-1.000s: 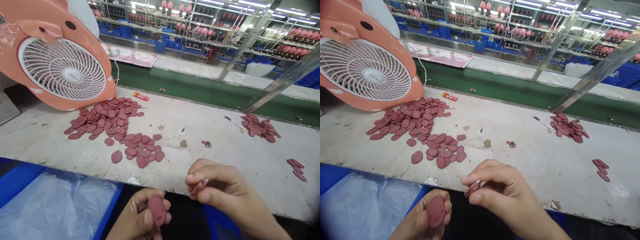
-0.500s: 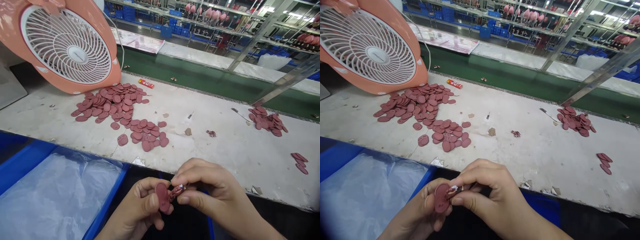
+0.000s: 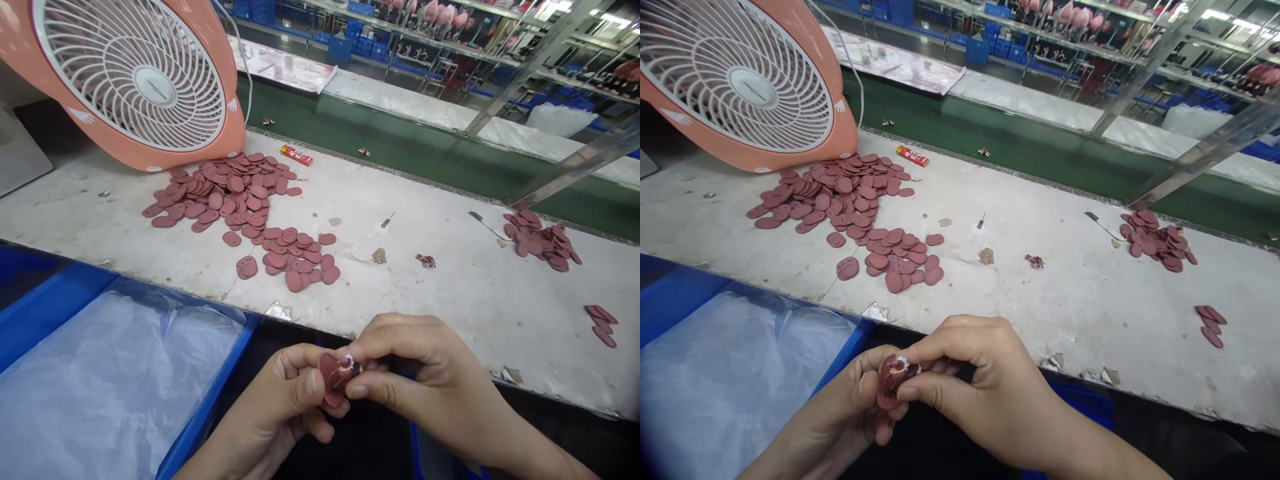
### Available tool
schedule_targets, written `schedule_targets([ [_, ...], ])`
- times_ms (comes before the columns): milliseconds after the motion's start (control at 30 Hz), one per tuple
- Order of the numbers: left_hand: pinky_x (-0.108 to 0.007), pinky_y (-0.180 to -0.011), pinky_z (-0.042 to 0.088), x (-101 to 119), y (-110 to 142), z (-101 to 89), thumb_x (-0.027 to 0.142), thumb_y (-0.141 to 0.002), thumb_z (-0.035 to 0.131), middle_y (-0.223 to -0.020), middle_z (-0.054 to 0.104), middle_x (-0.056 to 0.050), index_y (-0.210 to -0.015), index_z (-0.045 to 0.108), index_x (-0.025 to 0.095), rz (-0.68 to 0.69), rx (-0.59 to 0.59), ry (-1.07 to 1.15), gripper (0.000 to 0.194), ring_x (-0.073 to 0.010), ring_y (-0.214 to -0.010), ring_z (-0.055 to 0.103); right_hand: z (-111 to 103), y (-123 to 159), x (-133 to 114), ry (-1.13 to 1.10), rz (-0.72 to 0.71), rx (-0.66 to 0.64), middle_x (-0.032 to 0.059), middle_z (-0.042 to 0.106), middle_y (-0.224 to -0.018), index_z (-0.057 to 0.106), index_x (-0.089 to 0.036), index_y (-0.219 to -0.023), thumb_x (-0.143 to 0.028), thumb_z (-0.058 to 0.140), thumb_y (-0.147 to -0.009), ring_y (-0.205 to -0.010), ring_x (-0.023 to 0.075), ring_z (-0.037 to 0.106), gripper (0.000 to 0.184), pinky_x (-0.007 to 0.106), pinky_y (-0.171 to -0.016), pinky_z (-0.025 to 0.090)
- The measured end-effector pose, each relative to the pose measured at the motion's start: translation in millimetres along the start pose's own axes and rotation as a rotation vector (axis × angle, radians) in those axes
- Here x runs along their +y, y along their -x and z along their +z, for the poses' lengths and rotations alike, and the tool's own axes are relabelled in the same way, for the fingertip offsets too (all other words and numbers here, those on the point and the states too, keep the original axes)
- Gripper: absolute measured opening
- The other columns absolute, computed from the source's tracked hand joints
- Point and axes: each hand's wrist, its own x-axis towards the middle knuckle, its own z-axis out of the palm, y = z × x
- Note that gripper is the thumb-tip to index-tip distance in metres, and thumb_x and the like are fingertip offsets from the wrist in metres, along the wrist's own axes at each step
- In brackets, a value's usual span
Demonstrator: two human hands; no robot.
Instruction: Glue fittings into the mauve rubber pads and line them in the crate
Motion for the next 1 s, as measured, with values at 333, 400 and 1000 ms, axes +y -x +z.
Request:
schedule_targets([
  [333,-0.012,-0.049,0.05,2,-2,-1.8,0.043,-0.064,0.085,-0.066,0.065,0.0,-0.074,0.076,0.017,0.001,-0.001,-0.029,0.029,-0.0077,-0.061,0.059,0,0,1,0.058,-0.053,-0.008,-0.0003,0.072,-0.079,0.075,-0.023,-0.097,-0.016,0.074,-0.082,-0.07,0.0098,0.067,0.016,0.018,-0.066,0.052],
  [400,-0.011,-0.049,0.049,0,-4,-4.9,0.042,-0.065,0.084,-0.068,0.066,0.0,-0.076,0.076,0.017,0.005,-0.012,-0.022,0.029,-0.0079,-0.062,0.059,0,0,1,0.065,-0.068,-0.008,0.0,0.072,-0.079,0.075,-0.022,-0.097,-0.017,0.074,-0.083,-0.07,0.0098,0.067,0.014,0.018,-0.066,0.052],
  [1000,-0.009,-0.044,0.046,2,0,8.4,0.042,-0.054,0.09,-0.06,0.066,0.002,-0.073,0.076,0.017,0.012,0.049,0.039,0.034,-0.0038,-0.049,0.056,0,0,-3,0.141,-0.218,-0.062,0.0013,0.072,-0.079,0.071,-0.019,-0.097,-0.016,0.072,-0.085,-0.072,0.0097,0.067,0.012,0.017,-0.067,0.053],
])
